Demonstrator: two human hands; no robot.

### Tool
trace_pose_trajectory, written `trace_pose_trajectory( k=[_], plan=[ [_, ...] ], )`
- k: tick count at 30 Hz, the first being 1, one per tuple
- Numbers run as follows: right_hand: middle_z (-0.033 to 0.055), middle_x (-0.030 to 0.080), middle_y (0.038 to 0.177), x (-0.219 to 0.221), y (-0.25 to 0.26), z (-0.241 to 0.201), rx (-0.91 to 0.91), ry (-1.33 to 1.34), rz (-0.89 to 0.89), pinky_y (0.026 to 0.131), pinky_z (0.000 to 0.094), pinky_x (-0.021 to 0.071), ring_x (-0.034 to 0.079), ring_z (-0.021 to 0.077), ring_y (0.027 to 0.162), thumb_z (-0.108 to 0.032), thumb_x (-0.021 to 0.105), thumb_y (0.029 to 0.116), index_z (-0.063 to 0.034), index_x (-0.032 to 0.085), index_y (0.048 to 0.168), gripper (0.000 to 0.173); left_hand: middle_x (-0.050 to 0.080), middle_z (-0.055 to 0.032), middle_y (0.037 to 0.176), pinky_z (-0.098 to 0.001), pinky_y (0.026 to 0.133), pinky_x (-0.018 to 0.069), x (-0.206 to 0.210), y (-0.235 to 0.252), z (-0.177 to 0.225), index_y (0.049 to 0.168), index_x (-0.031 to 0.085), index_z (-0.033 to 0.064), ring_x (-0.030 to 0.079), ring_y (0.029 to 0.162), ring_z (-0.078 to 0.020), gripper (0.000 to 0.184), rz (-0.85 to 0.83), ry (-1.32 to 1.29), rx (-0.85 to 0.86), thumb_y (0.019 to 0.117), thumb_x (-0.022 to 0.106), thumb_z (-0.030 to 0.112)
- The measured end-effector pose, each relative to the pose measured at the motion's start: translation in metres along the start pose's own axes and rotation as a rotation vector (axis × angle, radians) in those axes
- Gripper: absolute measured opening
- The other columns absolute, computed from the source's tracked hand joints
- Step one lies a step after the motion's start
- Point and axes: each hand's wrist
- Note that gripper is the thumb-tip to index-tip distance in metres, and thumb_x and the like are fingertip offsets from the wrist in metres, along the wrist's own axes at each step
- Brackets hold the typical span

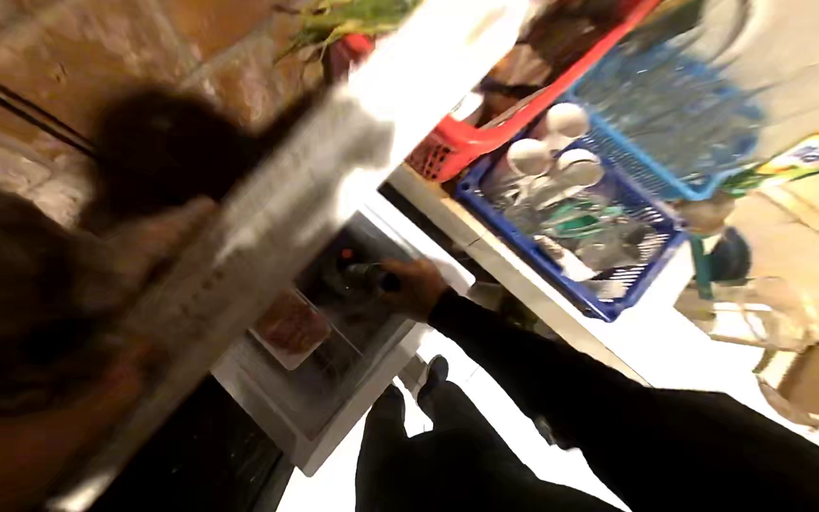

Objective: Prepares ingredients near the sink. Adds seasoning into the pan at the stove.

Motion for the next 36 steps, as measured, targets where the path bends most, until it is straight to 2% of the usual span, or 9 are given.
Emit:
trace_pose_trajectory(
  k=[4, 8, 14, 18, 21, 24, 28, 32, 36],
  plan=[
    [0.0009, 0.065, 0.067, -0.078, -0.136, -0.012, -0.161, 0.077, 0.491, 0.052, 0.0406, 0.0551, 0.063, 0.0137, 0.058, -0.038, 0.074, 0.0854, -0.0108, 0.07, 0.095, 0.029, 0.069, -0.0301, 0.107, -0.0587, 0.081, 0.0545, 0.027, -0.053, 0.11, 0.122, 0.062, -0.0075, 0.069, 0.097, -0.0428, 0.082, -0.21, 0.36, 0.05, 0.0733, 0.079, 0.056],
    [-0.0017, 0.064, 0.066, -0.111, -0.245, -0.004, -0.105, 0.011, 0.595, 0.05, 0.0313, 0.0518, 0.06, 0.0077, 0.056, -0.036, 0.07, 0.0874, -0.0111, 0.07, 0.095, 0.026, 0.071, -0.024, 0.108, -0.0565, 0.082, 0.0562, 0.109, -0.134, 0.124, 0.116, 0.068, -0.0026, 0.07, 0.099, -0.0409, 0.074, -0.129, 0.371, 0.016, 0.069, 0.08, 0.053],
    [0.0009, 0.063, 0.064, -0.106, -0.346, 0.052, 0.103, -0.191, 0.396, 0.049, 0.0471, 0.0521, 0.065, 0.0204, 0.057, -0.036, 0.073, 0.0781, -0.0156, 0.069, 0.09, 0.024, 0.065, -0.0223, 0.129, -0.0615, 0.097, 0.0489, 0.216, -0.204, 0.096, 0.135, 0.06, 0.0014, 0.062, 0.119, -0.0418, 0.069, -0.427, 0.41, -0.04, 0.0823, 0.073, 0.044],
    [0.0032, 0.064, 0.065, -0.105, -0.414, 0.083, 0.265, -0.139, 0.433, 0.052, 0.0479, 0.0531, 0.065, 0.0217, 0.058, -0.037, 0.072, 0.0788, -0.0129, 0.071, 0.096, 0.03, 0.056, -0.0291, 0.14, -0.0608, 0.106, 0.0438, 0.254, -0.224, 0.069, 0.142, 0.054, -0.0028, 0.054, 0.13, -0.0473, 0.086, -0.464, 0.401, -0.118, 0.0717, 0.082, 0.037],
    [0.0, 0.066, 0.068, -0.102, -0.462, 0.101, 0.319, 0.034, 0.553, 0.054, 0.0411, 0.0543, 0.065, 0.0133, 0.06, -0.039, 0.069, 0.086, -0.0123, 0.072, 0.096, 0.029, 0.031, -0.035, 0.158, -0.069, 0.116, 0.0272, 0.235, -0.208, 0.106, 0.155, 0.036, -0.001, 0.028, 0.146, -0.0559, 0.124, -0.524, 0.471, -0.156, 0.0568, 0.098, 0.042],
    [-0.0064, 0.064, 0.066, -0.103, -0.506, 0.118, 0.296, 0.159, 0.71, 0.051, 0.0271, 0.052, 0.06, 0.0015, 0.058, -0.035, 0.071, 0.085, -0.014, 0.071, 0.091, 0.022, 0.035, -0.0423, 0.152, -0.0679, 0.115, 0.0291, 0.226, -0.196, 0.213, 0.15, 0.033, -0.0157, 0.036, 0.141, -0.0582, 0.128, -0.433, 0.189, 0.359, 0.0637, 0.083, 0.064],
    [-0.007, 0.061, 0.065, -0.112, -0.567, 0.138, 0.199, 0.295, 0.86, 0.048, 0.0222, 0.0485, 0.057, 0.0, 0.056, -0.026, 0.074, 0.0836, -0.0119, 0.068, 0.086, 0.016, 0.046, -0.0283, 0.153, -0.0668, 0.12, 0.0243, 0.319, -0.24, 0.384, 0.151, 0.043, -0.0047, 0.037, 0.147, -0.0443, 0.133, -0.808, -0.492, 0.791, 0.0555, 0.082, 0.079],
    [-0.0013, 0.062, 0.064, -0.125, -0.637, 0.185, 0.188, 0.489, 1.026, 0.046, 0.0261, 0.0493, 0.057, 0.0068, 0.052, -0.021, 0.075, 0.0835, -0.0076, 0.066, 0.089, 0.017, 0.073, -0.0164, 0.118, -0.0528, 0.099, 0.0549, 0.373, -0.268, 0.507, 0.131, 0.064, 0.0011, 0.07, 0.112, -0.0288, 0.085, -1.111, -0.509, 0.851, 0.064, 0.092, 0.045],
    [0.0045, 0.067, 0.079, -0.14, -0.694, 0.301, 0.244, 0.827, 0.975, 0.059, 0.029, 0.0547, 0.063, 0.0109, 0.063, -0.019, 0.065, 0.0976, -0.0025, 0.064, 0.111, 0.022, 0.074, -0.0196, 0.101, -0.0657, 0.082, 0.0547, 0.374, -0.235, 0.641, 0.129, 0.065, 0.0094, 0.071, 0.095, -0.0394, 0.069, -1.149, 0.12, 1.08, 0.0721, 0.088, 0.042]
  ],
)
Point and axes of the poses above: each hand's wrist, its own y-axis towards the middle knuckle, its own x-axis out of the palm, z = x × y
